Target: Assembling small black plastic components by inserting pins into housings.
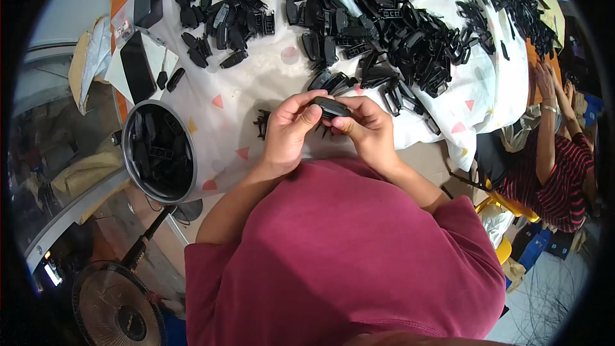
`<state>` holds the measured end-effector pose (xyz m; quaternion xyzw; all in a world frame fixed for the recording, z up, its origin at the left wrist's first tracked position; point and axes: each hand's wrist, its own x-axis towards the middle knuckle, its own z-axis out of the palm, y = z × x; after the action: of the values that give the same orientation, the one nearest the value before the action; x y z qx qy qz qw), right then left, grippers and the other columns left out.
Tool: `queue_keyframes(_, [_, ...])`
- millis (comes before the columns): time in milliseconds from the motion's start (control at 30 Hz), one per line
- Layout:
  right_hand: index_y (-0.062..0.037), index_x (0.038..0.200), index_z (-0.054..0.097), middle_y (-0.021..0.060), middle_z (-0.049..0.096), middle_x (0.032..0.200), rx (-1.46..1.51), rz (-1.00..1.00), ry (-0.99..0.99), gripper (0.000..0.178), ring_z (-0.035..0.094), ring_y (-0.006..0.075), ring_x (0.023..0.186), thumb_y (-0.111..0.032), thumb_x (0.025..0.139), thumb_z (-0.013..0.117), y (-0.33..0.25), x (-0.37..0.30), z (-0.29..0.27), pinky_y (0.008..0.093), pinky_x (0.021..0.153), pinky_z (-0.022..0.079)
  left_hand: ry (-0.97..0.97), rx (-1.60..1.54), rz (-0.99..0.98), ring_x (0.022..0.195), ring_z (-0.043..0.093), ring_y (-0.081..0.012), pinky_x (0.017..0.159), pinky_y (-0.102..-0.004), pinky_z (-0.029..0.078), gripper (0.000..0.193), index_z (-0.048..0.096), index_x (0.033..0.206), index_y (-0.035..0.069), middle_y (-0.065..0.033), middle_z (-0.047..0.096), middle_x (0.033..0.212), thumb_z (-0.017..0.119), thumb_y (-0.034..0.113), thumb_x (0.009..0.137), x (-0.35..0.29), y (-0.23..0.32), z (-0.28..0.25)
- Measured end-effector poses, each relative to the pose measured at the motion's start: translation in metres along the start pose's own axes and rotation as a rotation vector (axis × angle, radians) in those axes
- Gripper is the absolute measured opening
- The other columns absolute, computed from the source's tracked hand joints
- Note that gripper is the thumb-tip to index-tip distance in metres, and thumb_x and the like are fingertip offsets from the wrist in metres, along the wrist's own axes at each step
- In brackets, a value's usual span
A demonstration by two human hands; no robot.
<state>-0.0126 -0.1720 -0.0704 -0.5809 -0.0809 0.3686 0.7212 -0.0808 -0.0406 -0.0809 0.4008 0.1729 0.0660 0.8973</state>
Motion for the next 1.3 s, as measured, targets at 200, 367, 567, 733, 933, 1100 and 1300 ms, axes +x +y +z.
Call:
queue_keyframes(200, [0.0015, 0.091, 0.057, 0.0073, 0.061, 0.087, -0.464, -0.084, -0.144, 0.014, 0.059, 0.0148, 0.072, -0.002, 0.078, 0.06, -0.015, 0.012, -0.011, 0.025, 0.063, 0.048, 0.072, 0.094, 0.007, 0.094, 0.053, -0.0199, 0.086, -0.0321, 0.04, 0.024, 0.05, 0.106, -0.002, -0.0117, 0.056, 0.097, 0.05, 0.013, 0.087, 0.003, 0.005, -0.011])
queue_keyframes(367, [-0.0058, 0.079, 0.061, 0.0058, 0.057, 0.089, -1.503, -0.664, -0.047, 0.017, 0.051, 0.0237, 0.078, -0.007, 0.061, 0.063, -0.024, 0.039, -0.032, 0.0294, 0.065, 0.045, 0.302, 0.759, 0.236, 0.074, 0.057, -0.0199, 0.066, -0.0306, 0.046, 0.012, 0.054, 0.082, 0.003, -0.009, 0.058, 0.084, 0.05, 0.014, 0.083, 0.028, 0.021, -0.015])
queue_keyframes(567, [-0.0073, 0.074, 0.058, 0.0055, 0.055, 0.085, -1.425, -0.696, -0.144, 0.01, 0.051, 0.0197, 0.077, -0.008, 0.066, 0.064, -0.038, 0.034, -0.029, 0.0281, 0.062, 0.044, 0.116, 1.407, 0.029, 0.063, 0.057, -0.0253, 0.058, -0.0333, 0.045, 0.02, 0.056, 0.082, 0.005, -0.0066, 0.059, 0.071, 0.059, 0.024, 0.078, 0.041, 0.025, -0.008])
queue_keyframes(733, [-0.0047, 0.094, 0.05, 0.0061, 0.056, 0.083, -0.696, -0.226, -0.164, 0.013, 0.049, 0.0098, 0.063, -0.012, 0.084, 0.054, -0.044, 0.033, -0.022, 0.0206, 0.053, 0.041, 0.158, 0.619, -0.063, 0.051, 0.043, -0.0046, 0.044, -0.0186, 0.033, 0.015, 0.055, 0.09, 0.004, -0.0028, 0.058, 0.071, 0.052, 0.017, 0.086, 0.033, 0.049, -0.004])
queue_keyframes(933, [-0.0019, 0.107, 0.051, 0.0048, 0.056, 0.079, -0.006, 0.021, -0.196, 0.022, 0.043, 0.0056, 0.055, -0.014, 0.09, 0.042, -0.072, 0.031, 0.005, 0.0162, 0.041, 0.032, -0.174, 0.203, 0.046, 0.056, 0.038, -0.0019, 0.047, -0.0147, 0.029, 0.038, 0.047, 0.117, 0.006, -0.0034, 0.056, 0.078, 0.057, 0.007, 0.081, 0.018, 0.069, 0.016])
queue_keyframes(1100, [-0.0006, 0.1, 0.056, 0.0035, 0.053, 0.077, -0.088, -0.093, -0.229, 0.019, 0.04, 0.0047, 0.048, -0.011, 0.085, 0.053, -0.072, 0.029, 0.004, 0.0164, 0.037, 0.031, -0.105, 0.702, 0.153, 0.08, 0.056, -0.0107, 0.066, -0.0221, 0.045, 0.032, 0.057, 0.104, 0.001, -0.0075, 0.059, 0.089, 0.065, 0.004, 0.074, 0.013, 0.081, 0.016])
queue_keyframes(1300, [0.0017, 0.094, 0.057, 0.0046, 0.053, 0.082, -0.042, -0.217, -0.178, 0.015, 0.039, 0.0043, 0.046, -0.01, 0.085, 0.053, -0.077, 0.023, 0.011, 0.0166, 0.036, 0.029, -0.11, 0.969, 0.488, 0.078, 0.053, -0.0117, 0.068, -0.0206, 0.042, 0.032, 0.061, 0.1, 0.003, -0.0071, 0.057, 0.091, 0.068, 0.008, 0.07, 0.017, 0.079, 0.013])
